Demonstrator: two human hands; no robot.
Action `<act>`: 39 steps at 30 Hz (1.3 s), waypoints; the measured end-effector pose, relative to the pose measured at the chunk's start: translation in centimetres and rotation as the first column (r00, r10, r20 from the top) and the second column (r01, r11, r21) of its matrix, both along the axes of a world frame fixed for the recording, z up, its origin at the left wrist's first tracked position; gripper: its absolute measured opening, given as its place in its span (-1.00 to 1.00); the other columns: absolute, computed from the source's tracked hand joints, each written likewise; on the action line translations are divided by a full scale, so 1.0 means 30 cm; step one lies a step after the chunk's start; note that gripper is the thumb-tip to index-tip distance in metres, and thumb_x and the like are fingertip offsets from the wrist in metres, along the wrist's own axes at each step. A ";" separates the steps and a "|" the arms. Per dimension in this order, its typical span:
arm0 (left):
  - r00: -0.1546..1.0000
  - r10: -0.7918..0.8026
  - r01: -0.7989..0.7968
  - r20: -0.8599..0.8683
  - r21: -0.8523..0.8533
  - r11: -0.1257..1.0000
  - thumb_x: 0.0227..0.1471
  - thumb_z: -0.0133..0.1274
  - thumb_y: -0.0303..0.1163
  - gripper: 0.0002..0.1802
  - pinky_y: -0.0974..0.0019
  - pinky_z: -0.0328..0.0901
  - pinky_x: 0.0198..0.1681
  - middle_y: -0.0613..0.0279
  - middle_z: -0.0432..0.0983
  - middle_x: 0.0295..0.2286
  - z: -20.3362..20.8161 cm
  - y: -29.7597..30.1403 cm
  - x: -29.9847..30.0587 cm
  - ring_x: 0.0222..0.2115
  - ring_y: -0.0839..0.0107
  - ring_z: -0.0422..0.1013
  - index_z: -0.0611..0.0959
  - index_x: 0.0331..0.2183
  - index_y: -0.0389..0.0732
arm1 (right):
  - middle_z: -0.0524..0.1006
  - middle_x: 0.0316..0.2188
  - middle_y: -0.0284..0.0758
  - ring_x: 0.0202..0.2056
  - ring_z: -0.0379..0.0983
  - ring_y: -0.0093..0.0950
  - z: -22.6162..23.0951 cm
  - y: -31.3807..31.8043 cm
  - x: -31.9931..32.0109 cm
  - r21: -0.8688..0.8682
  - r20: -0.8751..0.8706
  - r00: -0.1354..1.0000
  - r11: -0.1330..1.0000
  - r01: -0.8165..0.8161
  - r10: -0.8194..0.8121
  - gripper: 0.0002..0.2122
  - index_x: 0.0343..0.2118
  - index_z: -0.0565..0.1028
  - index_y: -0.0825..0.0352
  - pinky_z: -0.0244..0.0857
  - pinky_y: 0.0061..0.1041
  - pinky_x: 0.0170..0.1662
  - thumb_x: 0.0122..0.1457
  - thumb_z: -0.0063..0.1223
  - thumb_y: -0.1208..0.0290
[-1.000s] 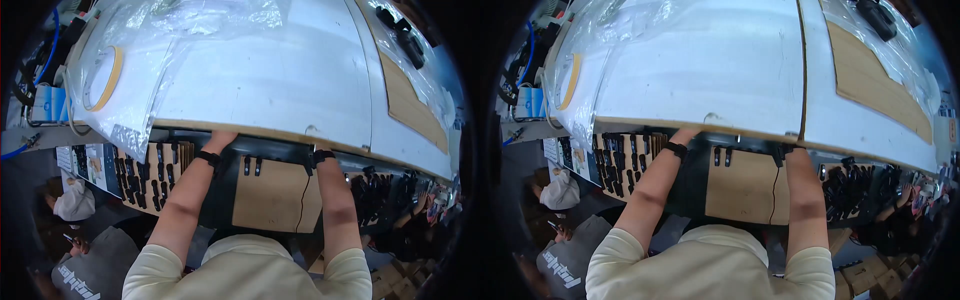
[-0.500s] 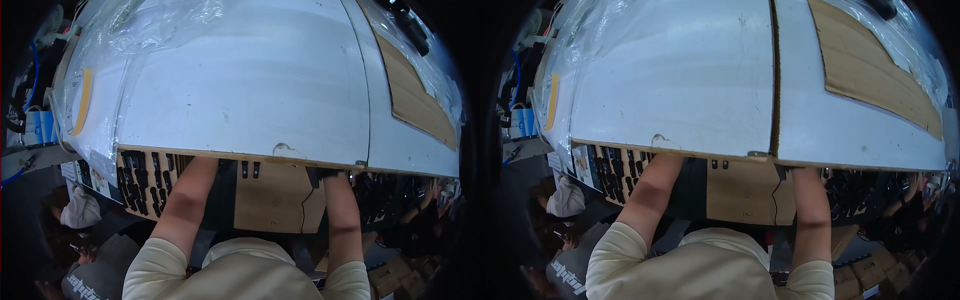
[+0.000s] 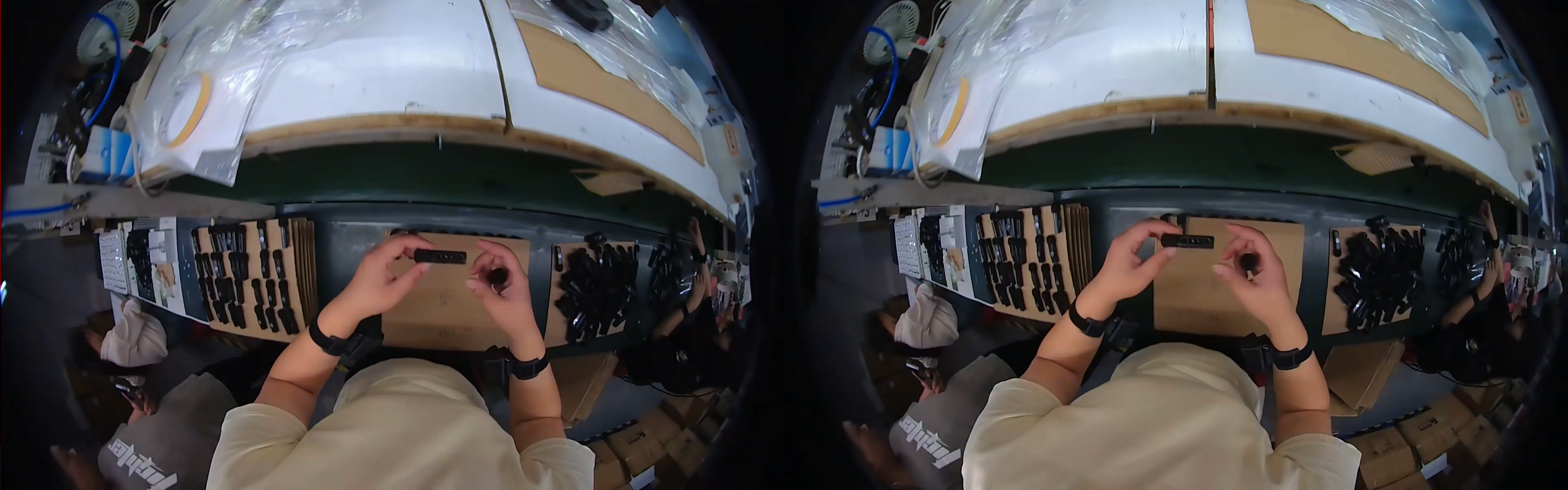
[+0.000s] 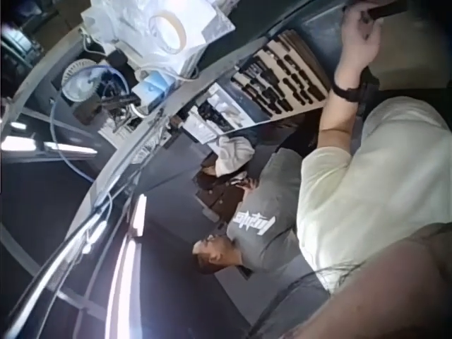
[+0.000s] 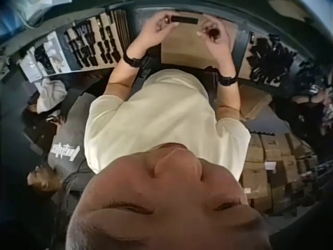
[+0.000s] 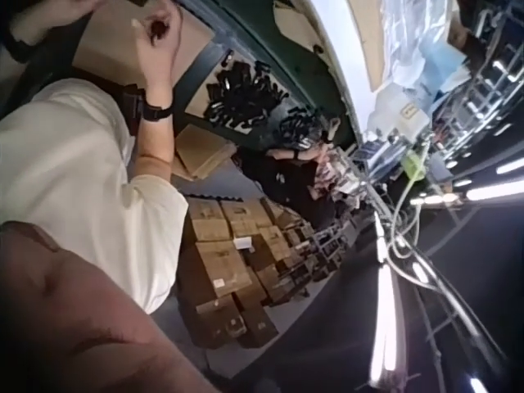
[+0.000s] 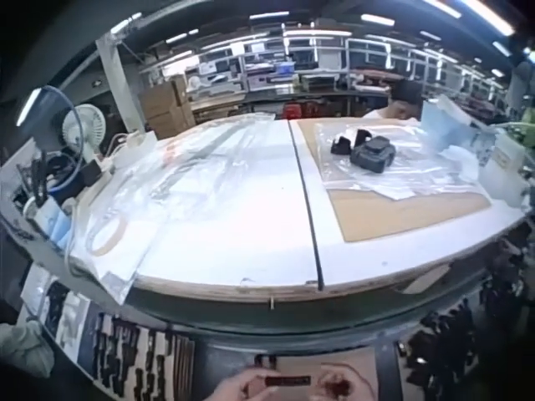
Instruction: The person picks up a microphone from a cardboard sheet, turns it over to inspect it, and places it back. They then move a cardboard panel aside, pick up another microphone from a pile, and repeat the inspection process before placing it on the sheet.
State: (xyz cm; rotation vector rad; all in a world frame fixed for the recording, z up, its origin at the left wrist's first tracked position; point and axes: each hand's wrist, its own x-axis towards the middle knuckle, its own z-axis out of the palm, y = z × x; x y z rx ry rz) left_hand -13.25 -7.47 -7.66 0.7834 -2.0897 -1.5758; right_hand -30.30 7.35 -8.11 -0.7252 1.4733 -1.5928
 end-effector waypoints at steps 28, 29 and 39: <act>0.976 -0.060 0.033 -0.210 -0.126 0.991 -0.17 0.30 -0.50 -0.67 0.33 0.29 -0.18 0.24 0.50 -0.39 0.351 0.341 0.190 -0.35 0.40 0.40 0.58 -0.28 -0.27 | 0.47 -0.42 -0.33 -0.56 0.27 -0.58 0.331 0.262 0.222 -0.279 -0.573 0.819 0.944 -0.178 -0.015 -0.72 -0.26 0.50 0.34 0.16 -0.61 -0.52 -0.07 0.29 0.63; 0.977 -0.100 0.093 -0.188 -0.042 0.995 -0.13 0.29 -0.48 -0.68 0.34 0.28 -0.16 0.25 0.50 -0.39 0.336 0.327 0.204 -0.34 0.43 0.40 0.58 -0.27 -0.27 | 0.47 -0.42 -0.32 -0.54 0.31 -0.54 0.329 0.260 0.222 -0.274 -0.606 0.795 0.944 -0.183 -0.021 -0.72 -0.26 0.50 0.34 0.20 -0.58 -0.50 -0.08 0.28 0.65; 0.992 0.000 0.027 -0.126 0.212 0.977 -0.02 0.18 -0.51 -0.76 0.47 0.30 -0.21 0.29 0.50 -0.38 0.086 0.107 0.121 -0.33 0.57 0.38 0.58 -0.24 -0.33 | 0.44 -0.33 -0.23 -0.42 0.40 -0.36 0.192 0.245 0.169 0.124 -0.670 0.732 0.991 -0.059 0.127 -0.71 -0.22 0.34 0.36 0.27 -0.51 -0.38 -0.03 0.05 0.74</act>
